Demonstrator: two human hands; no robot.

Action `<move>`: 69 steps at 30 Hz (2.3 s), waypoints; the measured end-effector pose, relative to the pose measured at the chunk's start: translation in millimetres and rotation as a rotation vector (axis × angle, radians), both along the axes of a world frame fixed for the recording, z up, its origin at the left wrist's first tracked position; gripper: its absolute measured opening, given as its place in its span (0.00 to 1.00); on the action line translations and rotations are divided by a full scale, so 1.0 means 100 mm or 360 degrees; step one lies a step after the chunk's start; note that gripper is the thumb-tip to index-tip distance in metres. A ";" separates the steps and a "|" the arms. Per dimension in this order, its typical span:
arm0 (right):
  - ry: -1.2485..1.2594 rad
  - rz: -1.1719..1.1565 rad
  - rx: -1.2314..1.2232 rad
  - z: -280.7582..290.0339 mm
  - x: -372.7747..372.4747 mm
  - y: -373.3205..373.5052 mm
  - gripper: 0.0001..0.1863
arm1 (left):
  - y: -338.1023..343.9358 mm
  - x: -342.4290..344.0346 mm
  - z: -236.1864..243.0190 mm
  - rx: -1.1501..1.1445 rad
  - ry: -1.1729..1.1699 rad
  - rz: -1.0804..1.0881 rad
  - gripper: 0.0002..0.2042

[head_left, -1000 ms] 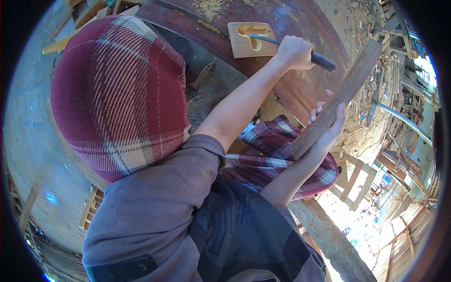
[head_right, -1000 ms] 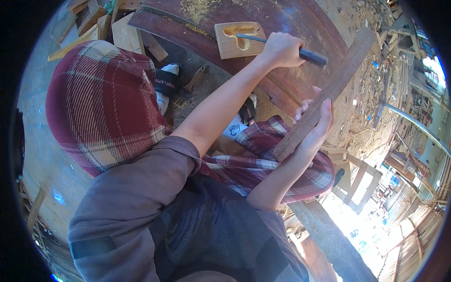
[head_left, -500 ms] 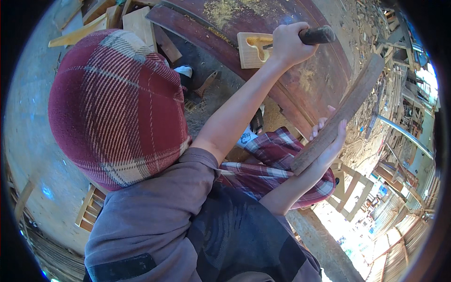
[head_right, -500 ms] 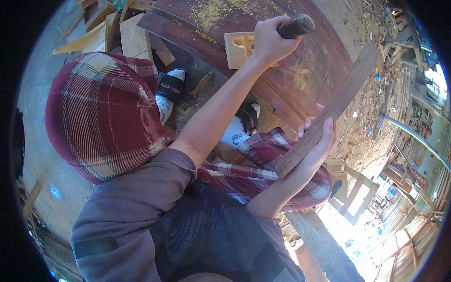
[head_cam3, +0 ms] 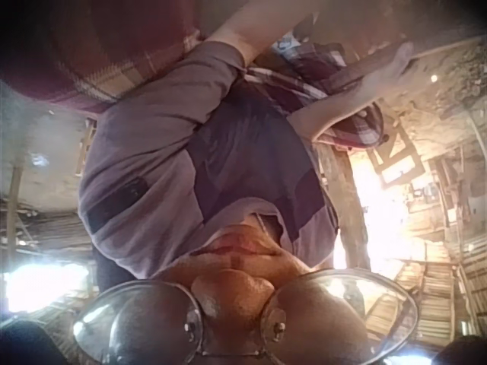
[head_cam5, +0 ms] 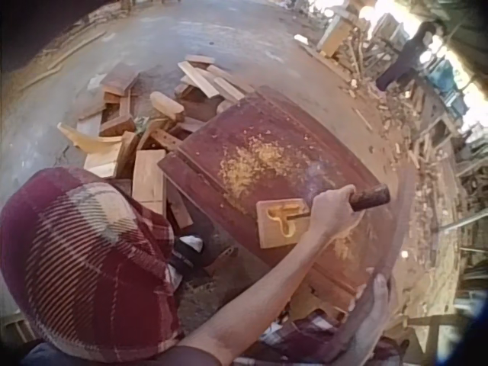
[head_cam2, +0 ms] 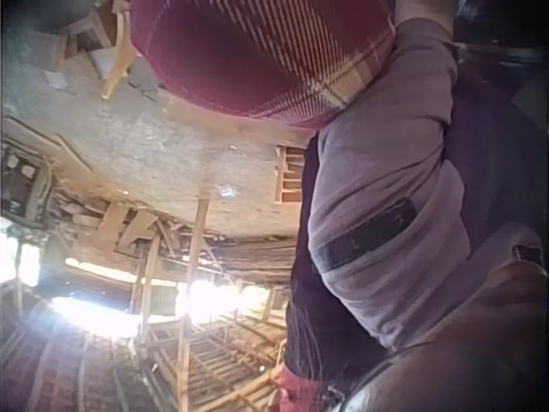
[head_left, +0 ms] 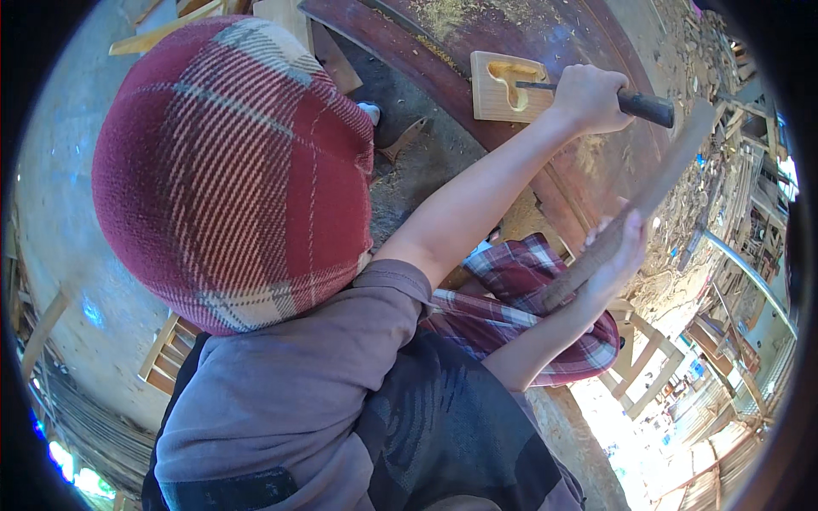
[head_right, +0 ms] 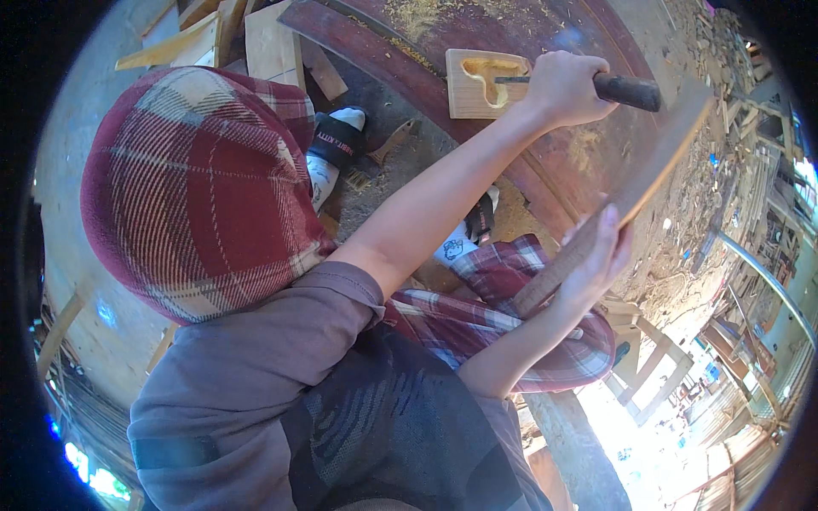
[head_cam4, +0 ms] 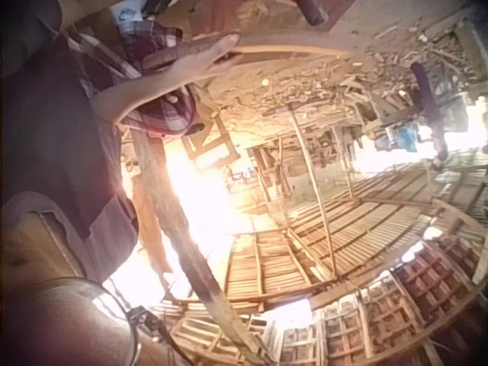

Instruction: Use a chisel and a wooden mallet to carve a recess into a piece of wood.

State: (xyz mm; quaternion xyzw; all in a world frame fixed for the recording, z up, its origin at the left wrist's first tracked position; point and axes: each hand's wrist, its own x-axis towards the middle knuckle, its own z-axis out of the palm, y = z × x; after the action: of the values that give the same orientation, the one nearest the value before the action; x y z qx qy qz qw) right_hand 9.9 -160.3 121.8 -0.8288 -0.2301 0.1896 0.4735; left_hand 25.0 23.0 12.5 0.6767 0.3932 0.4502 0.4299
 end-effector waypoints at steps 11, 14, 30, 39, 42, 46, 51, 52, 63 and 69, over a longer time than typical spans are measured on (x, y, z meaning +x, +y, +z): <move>-0.0215 -0.0120 0.0015 0.10 0.12 -0.11 0.30 | -0.21 0.14 -0.09 0.0115 0.0328 -0.0353 0.10; -0.0034 -0.0336 -0.0007 0.23 0.06 -0.04 0.31 | -0.19 0.11 -0.12 0.0118 0.0330 -0.0348 0.10; 0.0033 -0.0277 -0.0100 0.00 0.29 -0.15 0.30 | -0.12 0.13 -0.02 0.0115 0.0459 -0.0483 0.10; 0.0035 -0.0335 -0.0155 -0.08 0.25 -0.17 0.29 | -0.22 0.18 -0.13 0.0178 0.0556 -0.0556 0.09; -0.0069 -0.0401 -0.0097 0.02 0.26 -0.22 0.29 | -0.16 0.18 -0.11 0.0153 0.0553 -0.0478 0.09; 0.0001 -0.0585 0.0048 0.07 0.32 -0.31 0.30 | 0.07 0.09 0.04 0.0041 0.0155 -0.0217 0.12; 0.0094 -0.0509 0.0061 0.03 0.37 -0.33 0.30 | 0.10 -0.01 0.06 -0.0022 0.0123 -0.0215 0.12; 0.0176 -0.0462 0.0096 0.02 0.37 -0.32 0.30 | 0.06 -0.03 0.03 0.0010 0.0111 -0.0214 0.12; 0.0193 -0.0383 0.0106 -0.05 0.36 -0.28 0.31 | -0.01 0.06 -0.02 0.0057 0.0360 -0.0497 0.13; 0.0279 -0.0219 0.0000 -0.32 0.34 -0.19 0.31 | -0.14 0.09 -0.09 0.0147 0.0523 -0.0670 0.12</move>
State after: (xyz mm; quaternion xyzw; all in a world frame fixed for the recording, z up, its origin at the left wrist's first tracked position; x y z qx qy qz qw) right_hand 43.5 -179.8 89.6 -0.8230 -0.1301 0.2284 0.5036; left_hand 34.4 9.4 3.8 0.8264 0.2874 0.2525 0.4132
